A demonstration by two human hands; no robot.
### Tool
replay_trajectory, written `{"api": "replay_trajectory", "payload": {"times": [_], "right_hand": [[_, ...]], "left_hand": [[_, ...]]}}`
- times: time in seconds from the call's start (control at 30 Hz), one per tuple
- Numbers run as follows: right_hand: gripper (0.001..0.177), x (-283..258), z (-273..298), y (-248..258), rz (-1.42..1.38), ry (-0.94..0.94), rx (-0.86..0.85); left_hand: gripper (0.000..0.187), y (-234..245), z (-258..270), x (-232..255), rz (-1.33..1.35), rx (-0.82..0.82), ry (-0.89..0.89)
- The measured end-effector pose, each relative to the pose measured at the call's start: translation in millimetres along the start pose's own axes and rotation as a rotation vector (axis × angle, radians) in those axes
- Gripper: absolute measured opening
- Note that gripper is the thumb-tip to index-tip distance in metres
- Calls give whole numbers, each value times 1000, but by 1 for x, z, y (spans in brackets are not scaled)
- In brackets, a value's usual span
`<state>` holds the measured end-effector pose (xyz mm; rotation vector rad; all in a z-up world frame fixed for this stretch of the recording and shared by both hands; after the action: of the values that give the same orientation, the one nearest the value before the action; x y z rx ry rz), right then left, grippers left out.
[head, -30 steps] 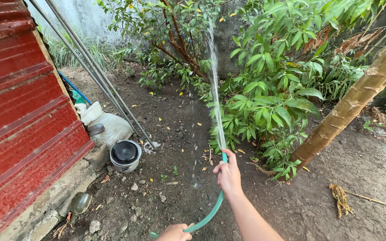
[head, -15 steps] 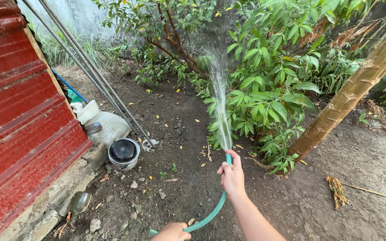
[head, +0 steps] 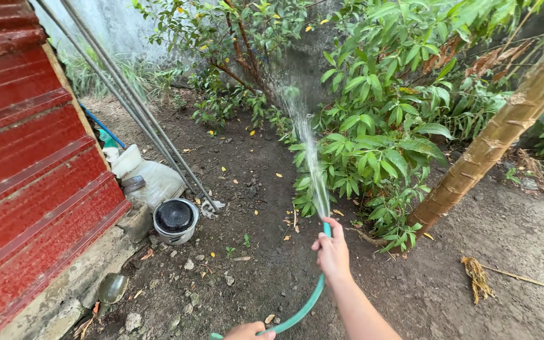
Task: Watering trees and plants in a backyard using a garden hose.
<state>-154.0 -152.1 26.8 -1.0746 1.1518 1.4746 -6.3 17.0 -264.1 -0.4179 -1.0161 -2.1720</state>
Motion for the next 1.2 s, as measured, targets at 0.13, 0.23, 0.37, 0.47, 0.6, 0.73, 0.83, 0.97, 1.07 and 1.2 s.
{"api": "replay_trajectory", "payload": {"times": [0.13,0.23,0.37,0.47,0.6,0.73,0.83,0.97,1.07,1.2], "right_hand": [[42,14,-6,10,-13,-95,94],[39,31,-13,14,-54,-113,144],[37,39,-18,10,-40,-110,143],[38,32,-13,6,-37,-90,126],[41,30,-12,0,-39,-63,68],[41,39,-20,-1,-36,-36,43],[40,38,-17,-1,-37,-46,23],[40,39,-18,1,-26,-50,31],[41,42,-21,1,-46,-31,25],[39,52,-27,2,-106,-18,16]], "left_hand": [[57,23,44,13,51,104,125],[51,30,63,14,103,115,159],[47,36,88,26,144,123,163],[48,37,90,25,112,171,184],[47,27,84,23,123,152,176],[42,28,93,31,162,144,170],[44,28,91,30,166,167,164],[45,23,80,26,142,138,152],[45,18,72,21,115,176,127],[49,15,59,11,65,254,91]]}}
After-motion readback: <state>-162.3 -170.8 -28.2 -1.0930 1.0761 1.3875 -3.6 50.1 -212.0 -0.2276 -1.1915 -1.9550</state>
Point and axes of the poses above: each hand's wrist, its own z-axis away from the middle knuckle, its own y-axis out of the back of the hand, x = y × z, the point moved 9 cm from there along -z, towards the middle knuckle, and after that the axes turned 6 degrees about x, right-handed, at the moved point
